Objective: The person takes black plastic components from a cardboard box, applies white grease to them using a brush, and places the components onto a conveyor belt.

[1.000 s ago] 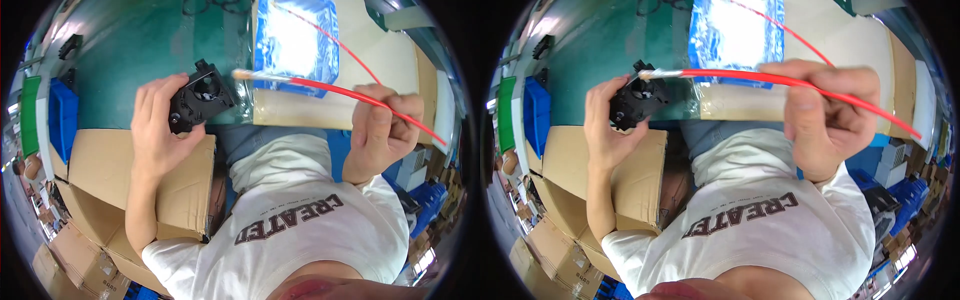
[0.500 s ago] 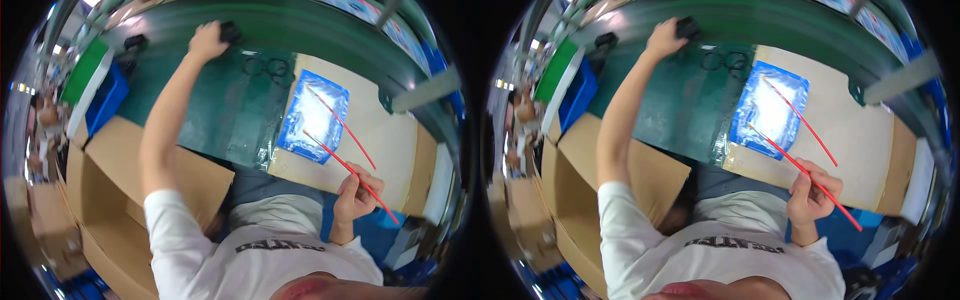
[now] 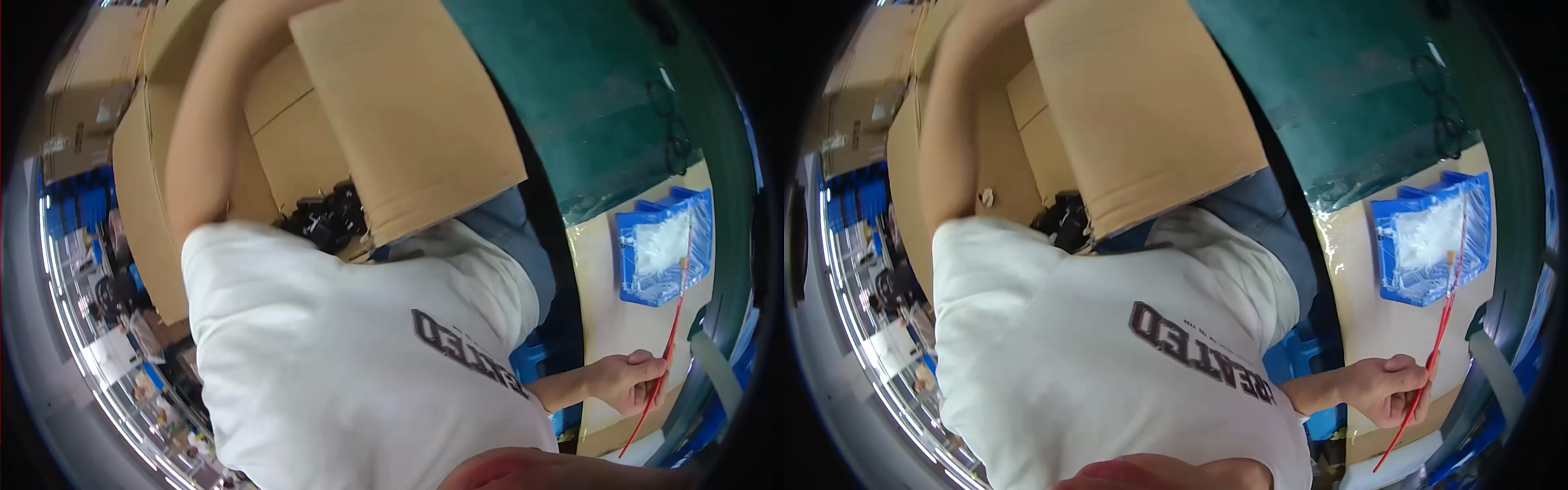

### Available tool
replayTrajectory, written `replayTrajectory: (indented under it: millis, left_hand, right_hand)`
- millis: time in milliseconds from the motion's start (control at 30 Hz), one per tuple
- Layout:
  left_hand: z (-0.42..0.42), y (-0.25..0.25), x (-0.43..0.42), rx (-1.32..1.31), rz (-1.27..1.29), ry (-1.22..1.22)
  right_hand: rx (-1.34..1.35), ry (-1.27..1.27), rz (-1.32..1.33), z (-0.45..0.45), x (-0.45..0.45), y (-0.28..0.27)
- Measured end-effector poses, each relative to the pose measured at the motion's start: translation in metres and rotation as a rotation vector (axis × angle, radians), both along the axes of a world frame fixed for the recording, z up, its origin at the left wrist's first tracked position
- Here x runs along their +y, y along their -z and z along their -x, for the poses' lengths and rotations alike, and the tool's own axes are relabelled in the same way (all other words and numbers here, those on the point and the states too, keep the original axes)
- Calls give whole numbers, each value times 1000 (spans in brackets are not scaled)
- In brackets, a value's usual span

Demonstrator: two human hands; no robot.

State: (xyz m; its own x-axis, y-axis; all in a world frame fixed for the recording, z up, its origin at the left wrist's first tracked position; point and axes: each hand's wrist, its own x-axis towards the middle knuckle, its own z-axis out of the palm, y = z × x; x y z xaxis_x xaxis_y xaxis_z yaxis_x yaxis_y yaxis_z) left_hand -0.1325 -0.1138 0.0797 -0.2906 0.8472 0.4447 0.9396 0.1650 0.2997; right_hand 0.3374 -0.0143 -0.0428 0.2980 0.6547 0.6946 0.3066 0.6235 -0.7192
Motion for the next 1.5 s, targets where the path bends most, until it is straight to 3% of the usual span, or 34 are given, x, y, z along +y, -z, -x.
replayTrajectory:
  millis: [67, 100, 167, 200, 300, 367, 467, 567, 667, 867, 900, 1000, 1133, 1267, 1367, 1500]
  left_hand:
    - [35, 2, -88, -95, 175, -376]
    - [106, 38, -158, -292, 156, -325]
    - [75, 49, -213, -276, 649, -644]
    - [57, 67, -229, -501, 804, -648]
    - [35, 162, -304, -752, 1293, -656]
    - [6, 193, -311, -1049, 1375, -660]
    - [-22, 222, -301, -1396, 1225, -639]
    - [-35, 225, -284, -1304, 1357, -525]
    - [-39, 226, -282, -1328, 1278, -597]
    - [-24, 258, -317, -1446, 1162, -519]
    - [-19, 270, -331, -1633, 989, -483]
    - [1, 244, -316, -1680, 994, -463]
    - [25, 240, -309, -1373, 984, -510]
    - [36, 235, -309, -1292, 821, -484]
    - [15, 190, -279, -1217, 827, -793]
    - [5, 173, -278, -1090, 641, -697]
  right_hand:
    - [-13, -43, -51, 6, 4, -7]
    - [-35, -46, -59, 7, 8, -9]
    - [-39, -68, -88, 15, 10, -11]
    - [-50, -83, -102, 17, 12, -12]
    - [-61, -131, -127, 23, 17, -9]
    - [-79, -156, -125, 27, 18, -9]
    - [-102, -159, -151, 26, 19, -8]
    - [-123, -157, -150, 20, 19, -6]
    - [-117, -136, -128, 17, 18, -3]
    - [-112, -84, -113, 15, 19, 0]
    - [-116, -80, -115, 12, 20, 0]
    - [-89, -82, -119, 12, 22, -1]
    - [-121, -74, -106, 11, 20, -1]
    - [-113, -66, -80, 15, 15, 0]
    - [-105, -62, -80, 17, 15, 0]
    - [-134, -56, -58, 18, 15, 0]
